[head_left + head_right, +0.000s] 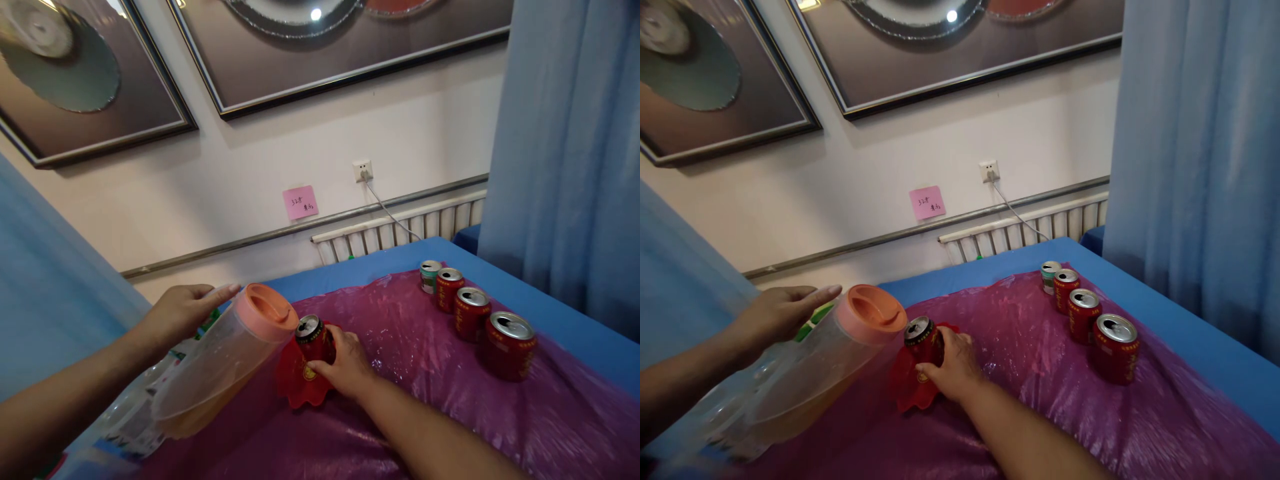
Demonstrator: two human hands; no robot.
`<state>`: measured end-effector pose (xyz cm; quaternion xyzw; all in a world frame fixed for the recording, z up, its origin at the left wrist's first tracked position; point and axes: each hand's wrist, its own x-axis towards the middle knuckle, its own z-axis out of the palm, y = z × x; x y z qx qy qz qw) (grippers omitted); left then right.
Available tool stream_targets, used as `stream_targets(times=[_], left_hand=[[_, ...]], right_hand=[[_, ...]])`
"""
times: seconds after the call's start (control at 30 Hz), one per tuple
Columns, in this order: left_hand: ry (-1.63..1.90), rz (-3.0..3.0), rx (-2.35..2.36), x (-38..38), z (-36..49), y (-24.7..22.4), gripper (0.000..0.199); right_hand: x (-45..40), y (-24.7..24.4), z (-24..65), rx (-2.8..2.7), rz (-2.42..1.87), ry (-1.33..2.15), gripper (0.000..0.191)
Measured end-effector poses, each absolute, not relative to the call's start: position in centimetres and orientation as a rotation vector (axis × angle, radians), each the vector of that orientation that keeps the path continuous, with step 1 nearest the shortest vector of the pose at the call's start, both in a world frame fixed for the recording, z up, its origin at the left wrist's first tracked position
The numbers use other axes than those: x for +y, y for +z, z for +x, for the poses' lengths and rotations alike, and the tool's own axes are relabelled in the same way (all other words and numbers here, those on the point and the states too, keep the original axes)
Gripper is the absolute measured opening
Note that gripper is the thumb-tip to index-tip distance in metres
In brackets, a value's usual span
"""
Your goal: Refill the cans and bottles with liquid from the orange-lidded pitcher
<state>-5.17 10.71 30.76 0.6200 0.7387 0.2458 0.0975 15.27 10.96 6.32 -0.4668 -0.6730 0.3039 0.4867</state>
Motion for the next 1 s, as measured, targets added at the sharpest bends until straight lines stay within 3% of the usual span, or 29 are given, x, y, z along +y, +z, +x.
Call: stream_targets(times=[1.0], left_hand=[[0.728,1.829,2.256,10.24,-4.77,30.83,0.054]], right_hand=[[10.87,6.18,15.25,-1.644,-1.147,0.731,0.063]])
